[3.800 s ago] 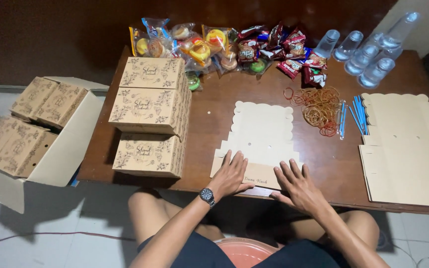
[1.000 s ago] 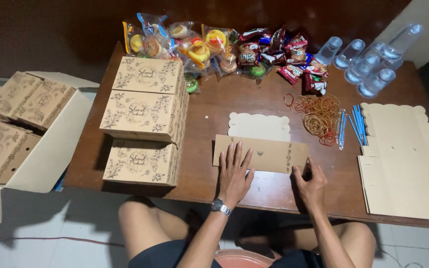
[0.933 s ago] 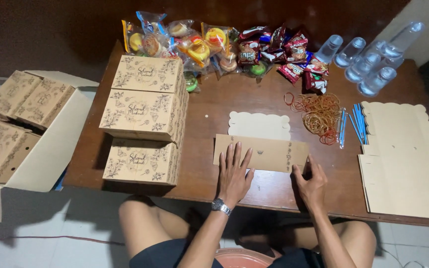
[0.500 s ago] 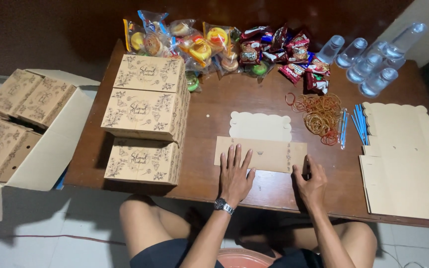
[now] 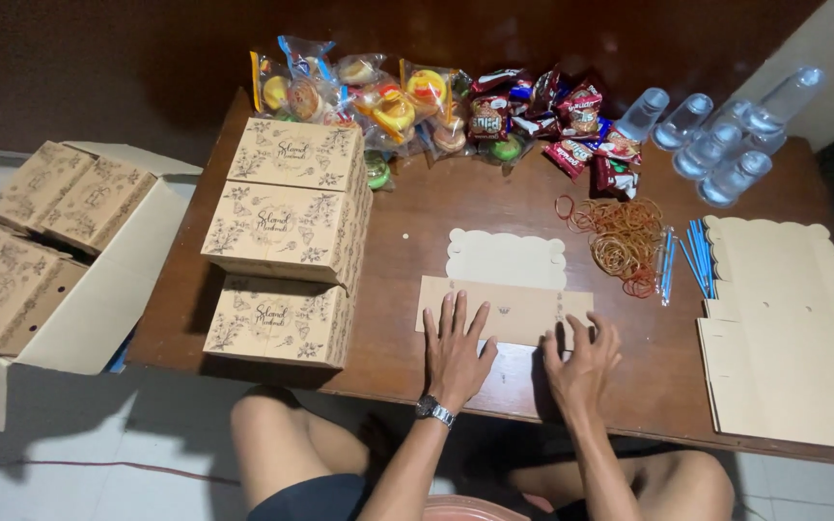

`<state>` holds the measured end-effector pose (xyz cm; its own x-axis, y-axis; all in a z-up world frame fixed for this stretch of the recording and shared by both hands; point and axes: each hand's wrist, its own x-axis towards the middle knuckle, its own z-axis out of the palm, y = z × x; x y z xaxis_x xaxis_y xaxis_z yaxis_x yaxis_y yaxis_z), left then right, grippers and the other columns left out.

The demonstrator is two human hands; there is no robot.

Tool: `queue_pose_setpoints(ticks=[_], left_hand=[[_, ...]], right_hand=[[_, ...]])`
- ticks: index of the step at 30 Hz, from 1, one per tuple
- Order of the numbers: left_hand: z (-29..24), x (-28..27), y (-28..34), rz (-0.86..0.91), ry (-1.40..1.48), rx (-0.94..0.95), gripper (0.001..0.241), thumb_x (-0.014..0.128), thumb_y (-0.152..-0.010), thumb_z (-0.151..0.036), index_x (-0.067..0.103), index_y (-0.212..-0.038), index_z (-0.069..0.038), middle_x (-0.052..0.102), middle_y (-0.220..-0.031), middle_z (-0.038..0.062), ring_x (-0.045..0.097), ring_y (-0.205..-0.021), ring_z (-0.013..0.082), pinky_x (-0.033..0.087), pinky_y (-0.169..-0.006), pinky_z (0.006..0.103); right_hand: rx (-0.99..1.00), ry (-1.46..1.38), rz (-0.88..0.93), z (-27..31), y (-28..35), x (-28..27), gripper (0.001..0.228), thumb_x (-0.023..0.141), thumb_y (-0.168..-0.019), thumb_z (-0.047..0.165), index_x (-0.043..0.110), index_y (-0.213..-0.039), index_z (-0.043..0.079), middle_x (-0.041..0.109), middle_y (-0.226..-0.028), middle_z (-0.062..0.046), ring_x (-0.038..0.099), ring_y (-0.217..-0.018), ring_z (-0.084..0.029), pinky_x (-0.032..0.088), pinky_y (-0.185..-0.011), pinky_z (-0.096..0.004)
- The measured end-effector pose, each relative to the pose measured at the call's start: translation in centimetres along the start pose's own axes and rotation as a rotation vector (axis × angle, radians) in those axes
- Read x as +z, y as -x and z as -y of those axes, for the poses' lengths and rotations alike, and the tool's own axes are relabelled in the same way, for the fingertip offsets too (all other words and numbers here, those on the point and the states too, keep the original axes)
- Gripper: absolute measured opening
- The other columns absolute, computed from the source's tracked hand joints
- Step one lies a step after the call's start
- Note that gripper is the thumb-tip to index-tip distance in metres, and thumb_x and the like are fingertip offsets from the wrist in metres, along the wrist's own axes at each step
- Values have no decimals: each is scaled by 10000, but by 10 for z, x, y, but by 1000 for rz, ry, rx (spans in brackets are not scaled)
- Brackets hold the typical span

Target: Assembling a cardboard snack box by folding a flat template and securing tabs.

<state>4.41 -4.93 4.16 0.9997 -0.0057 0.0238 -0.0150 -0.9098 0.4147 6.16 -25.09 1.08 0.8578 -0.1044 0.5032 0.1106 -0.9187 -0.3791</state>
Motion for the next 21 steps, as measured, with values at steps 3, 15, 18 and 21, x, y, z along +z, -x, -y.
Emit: queue_pose_setpoints(ticks=[3,15,18,21], left_hand=[[-3,-2,2,-27,25,-5,586,410,-1011,-461,433,-1560,-254,280,-1681,157,140,-1582,342,-45,-1222,631],[-3,-1,1,-40,7,-15,588,395,-995,-474,446,-1546,-274,297,-1675,137,155,-1575,335,-28,-1219,638],[-5,-3,0,-38,5,-38,578,378,-1006,-488,445,-1546,-292,287,-1682,127,155,-1574,341,-26,-1215,647],[-5,-2,-2,-30,-47,-54,571,364,-1010,-496,441,-1541,-303,277,-1686,113,149,-1574,332,-15,-1218,648]], right_hand=[[-87,-65,11,42,-3,2,418,803,-851,349,710,-1203,144,575,-1389,-129,465,-1438,-406,407,-1072,-546],[53,100,482,59,0,3,768,453,-978,700,432,-1582,225,353,-1660,-182,249,-1579,-354,199,-1237,-528],[49,135,515,61,-4,-1,768,444,-978,696,405,-1595,241,343,-1667,-173,227,-1584,-359,201,-1235,-530],[59,165,535,58,-3,4,779,426,-968,713,393,-1599,258,327,-1679,-156,199,-1591,-357,160,-1237,-556]])
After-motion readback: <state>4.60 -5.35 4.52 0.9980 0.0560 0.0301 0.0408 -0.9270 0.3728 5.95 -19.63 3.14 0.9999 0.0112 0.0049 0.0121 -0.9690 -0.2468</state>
